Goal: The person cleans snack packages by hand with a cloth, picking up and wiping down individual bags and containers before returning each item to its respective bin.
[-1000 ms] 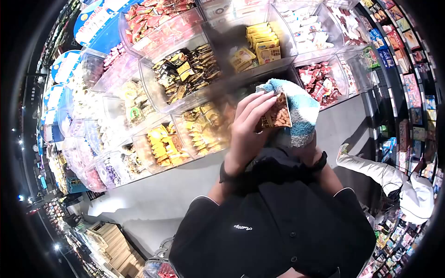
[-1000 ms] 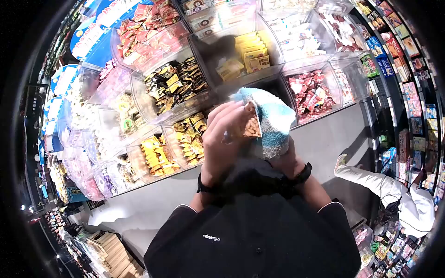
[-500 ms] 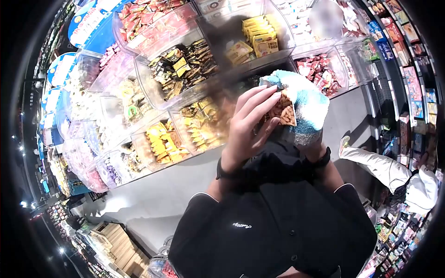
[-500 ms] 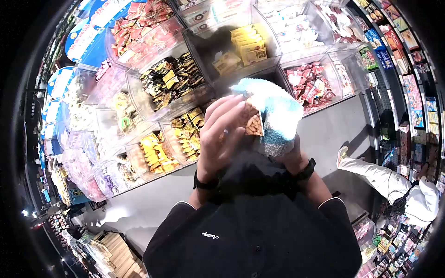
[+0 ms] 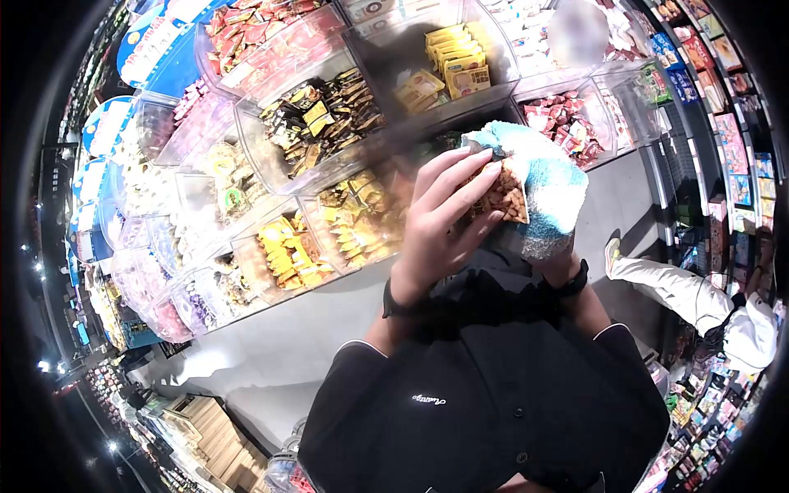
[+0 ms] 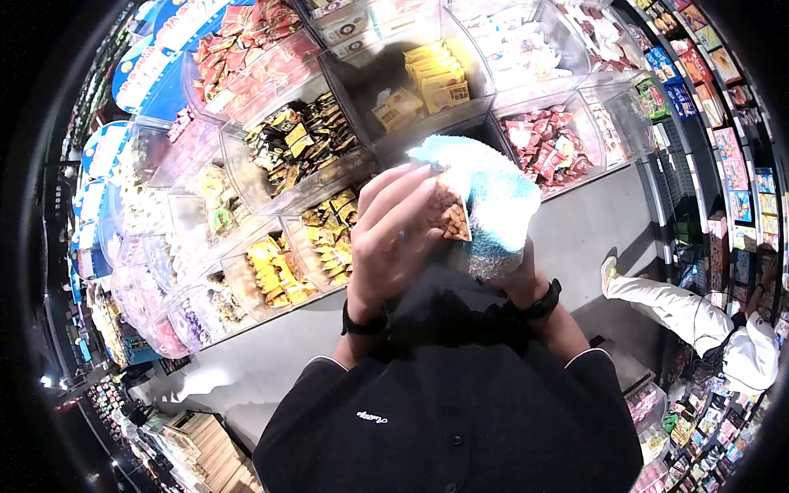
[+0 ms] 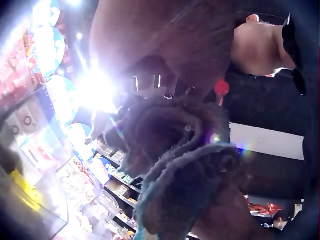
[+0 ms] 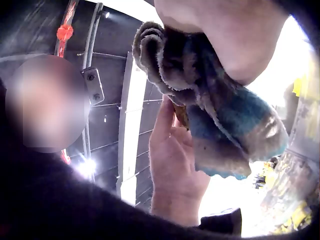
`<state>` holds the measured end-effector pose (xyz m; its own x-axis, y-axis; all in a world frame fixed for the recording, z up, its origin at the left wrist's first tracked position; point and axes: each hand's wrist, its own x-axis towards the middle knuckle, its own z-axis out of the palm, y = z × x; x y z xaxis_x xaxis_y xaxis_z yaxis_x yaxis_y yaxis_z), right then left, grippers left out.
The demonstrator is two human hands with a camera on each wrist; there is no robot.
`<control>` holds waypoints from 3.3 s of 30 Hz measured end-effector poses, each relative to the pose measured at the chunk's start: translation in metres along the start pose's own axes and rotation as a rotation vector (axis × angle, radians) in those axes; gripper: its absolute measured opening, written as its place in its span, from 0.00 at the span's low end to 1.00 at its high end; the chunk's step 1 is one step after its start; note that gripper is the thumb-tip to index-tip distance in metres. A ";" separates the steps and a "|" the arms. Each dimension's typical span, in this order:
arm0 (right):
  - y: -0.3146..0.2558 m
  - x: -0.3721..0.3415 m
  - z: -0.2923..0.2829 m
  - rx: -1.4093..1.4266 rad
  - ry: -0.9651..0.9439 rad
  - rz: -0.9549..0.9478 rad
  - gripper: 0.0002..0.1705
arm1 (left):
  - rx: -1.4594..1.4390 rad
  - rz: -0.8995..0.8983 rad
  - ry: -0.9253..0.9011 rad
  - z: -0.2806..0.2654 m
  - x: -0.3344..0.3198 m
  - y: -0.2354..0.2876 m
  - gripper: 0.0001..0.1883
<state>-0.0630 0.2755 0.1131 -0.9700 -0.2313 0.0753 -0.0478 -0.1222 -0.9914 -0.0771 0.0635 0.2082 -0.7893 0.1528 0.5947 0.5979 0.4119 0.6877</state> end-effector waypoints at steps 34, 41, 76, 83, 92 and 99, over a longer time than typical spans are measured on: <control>-0.078 0.073 -0.080 -0.201 0.033 -0.318 0.26 | 0.131 -0.303 -0.006 0.073 0.015 0.017 0.30; -0.032 0.042 -0.147 -1.259 -0.006 -0.750 0.37 | -0.087 -0.629 0.120 0.105 -0.019 -0.018 0.28; 0.089 -0.051 -0.032 1.118 0.041 0.094 0.33 | 0.849 -0.427 0.391 -0.131 -0.080 -0.209 0.13; 0.076 -0.086 -0.004 1.045 -0.026 0.025 0.30 | 0.416 -0.966 -0.096 -0.146 -0.063 -0.249 0.27; 0.078 -0.106 0.010 1.026 0.071 -0.008 0.31 | 0.334 -1.066 -0.180 -0.159 -0.042 -0.241 0.22; 0.071 -0.095 0.022 0.984 0.097 -0.023 0.32 | -0.090 -0.671 0.446 -0.132 -0.073 -0.235 0.21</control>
<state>0.0309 0.2672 0.0377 -0.9887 -0.1443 0.0405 0.1103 -0.8834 -0.4554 -0.1411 -0.1634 0.0581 -0.8653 -0.4813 0.1402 0.0406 0.2115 0.9765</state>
